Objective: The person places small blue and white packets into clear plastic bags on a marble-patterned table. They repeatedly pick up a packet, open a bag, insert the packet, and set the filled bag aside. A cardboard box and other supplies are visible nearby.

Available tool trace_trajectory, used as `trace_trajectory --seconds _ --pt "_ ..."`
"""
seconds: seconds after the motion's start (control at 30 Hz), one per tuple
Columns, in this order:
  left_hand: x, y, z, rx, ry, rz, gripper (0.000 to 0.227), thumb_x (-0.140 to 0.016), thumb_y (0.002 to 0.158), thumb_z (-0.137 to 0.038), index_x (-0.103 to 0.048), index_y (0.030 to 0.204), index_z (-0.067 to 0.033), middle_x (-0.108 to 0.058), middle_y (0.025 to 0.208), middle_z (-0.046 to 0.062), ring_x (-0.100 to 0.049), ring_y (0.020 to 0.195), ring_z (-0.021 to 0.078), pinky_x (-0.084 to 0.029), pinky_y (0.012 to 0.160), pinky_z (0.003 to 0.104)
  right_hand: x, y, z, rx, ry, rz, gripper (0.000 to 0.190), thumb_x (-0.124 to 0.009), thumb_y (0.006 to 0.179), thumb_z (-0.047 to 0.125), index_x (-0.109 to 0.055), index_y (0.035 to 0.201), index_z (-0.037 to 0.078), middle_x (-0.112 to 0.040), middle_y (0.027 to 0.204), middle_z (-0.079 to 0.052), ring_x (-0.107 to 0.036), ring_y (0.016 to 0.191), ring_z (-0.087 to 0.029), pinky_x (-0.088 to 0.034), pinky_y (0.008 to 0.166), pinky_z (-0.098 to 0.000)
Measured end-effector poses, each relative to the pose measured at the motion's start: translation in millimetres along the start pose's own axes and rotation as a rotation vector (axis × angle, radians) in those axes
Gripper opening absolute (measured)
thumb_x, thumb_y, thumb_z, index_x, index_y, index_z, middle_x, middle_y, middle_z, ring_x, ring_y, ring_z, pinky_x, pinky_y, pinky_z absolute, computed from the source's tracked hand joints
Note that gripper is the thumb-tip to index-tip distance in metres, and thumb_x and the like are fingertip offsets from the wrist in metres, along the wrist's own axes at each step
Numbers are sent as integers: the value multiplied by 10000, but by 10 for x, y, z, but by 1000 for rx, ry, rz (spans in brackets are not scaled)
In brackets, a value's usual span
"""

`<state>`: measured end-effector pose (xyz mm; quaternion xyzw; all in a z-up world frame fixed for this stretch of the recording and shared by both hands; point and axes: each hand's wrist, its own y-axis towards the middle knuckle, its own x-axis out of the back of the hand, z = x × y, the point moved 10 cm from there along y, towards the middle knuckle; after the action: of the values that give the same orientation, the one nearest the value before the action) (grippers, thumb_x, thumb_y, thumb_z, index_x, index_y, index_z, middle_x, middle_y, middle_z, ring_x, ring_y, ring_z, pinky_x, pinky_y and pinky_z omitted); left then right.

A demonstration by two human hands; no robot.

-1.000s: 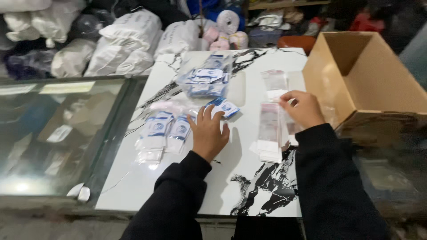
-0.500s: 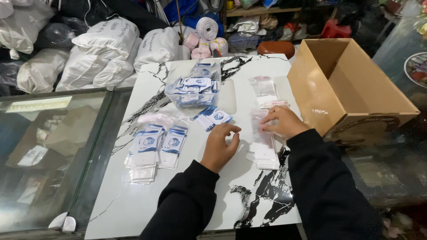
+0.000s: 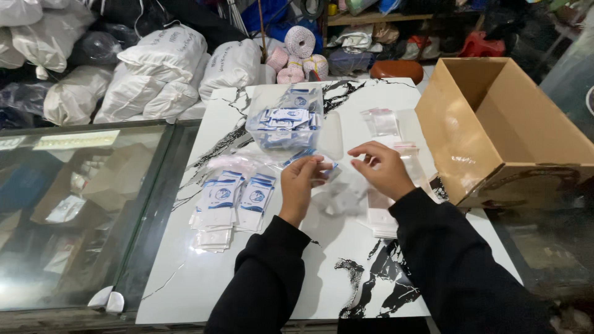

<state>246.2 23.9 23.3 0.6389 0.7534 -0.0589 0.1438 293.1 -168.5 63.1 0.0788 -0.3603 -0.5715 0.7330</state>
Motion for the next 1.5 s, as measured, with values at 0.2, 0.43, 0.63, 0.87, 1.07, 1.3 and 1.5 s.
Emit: trace_trajectory --seconds 0.2,0.43,0.63,0.87,1.07,1.3,1.5 --pt "33 158 394 132 -60 122 208 -601 837 -201 -728 848 -37 -708 698 126 -739 713 221 -612 656 336 -508 136 33 -224 -390 195 350 -708 923 330 -724 1212 133 -736 1005 -119 -712 852 -338 -569 746 -417" --pt "-350 -201 65 211 -369 614 189 -593 781 -100 -689 800 62 -492 467 168 -688 579 328 -532 515 317 -676 123 -594 -489 -241 150 459 -847 771 353 -754 1153 116 -758 1069 -104 -725 934 -282 -579 811 -383" --pt "-269 -139 61 219 -15 450 277 -692 934 -185 -701 1090 43 -732 818 179 -759 757 239 -626 603 316 -526 48 -967 -490 38 51 436 -843 734 56 -760 1162 54 -703 937 -96 -636 706 -174 -564 615 -300" --pt "-216 -174 94 227 163 363 344 -758 922 -244 -712 1126 29 -763 976 197 -764 850 233 -631 641 319 66 114 -671 -337 238 -59 249 -759 908 93 -749 1155 65 -679 957 -51 -661 753 -111 -608 699 -275" --pt "-189 20 649 222 162 373 241 -774 912 -196 -740 1017 18 -762 865 174 -750 710 182 -618 551 248 212 -69 -193 -375 433 -87 238 -675 965 51 -683 1198 5 -680 940 -103 -710 586 -230 -620 423 -316" --pt "-292 -107 561 273 117 409 248 -767 910 -147 -704 1033 59 -757 886 213 -750 679 187 -627 538 242 216 -15 -273 -290 482 -119 407 -775 883 28 -615 1257 -3 -690 937 -120 -716 564 -221 -606 403 -264" --pt "-323 -113 517 237 126 424 277 -776 908 -144 -696 1058 74 -753 882 223 -740 644 176 -596 478 219 301 -40 -105 -222 457 -166 287 -773 908 47 -622 1140 -33 -709 904 -162 -722 587 -233 -605 439 -286"
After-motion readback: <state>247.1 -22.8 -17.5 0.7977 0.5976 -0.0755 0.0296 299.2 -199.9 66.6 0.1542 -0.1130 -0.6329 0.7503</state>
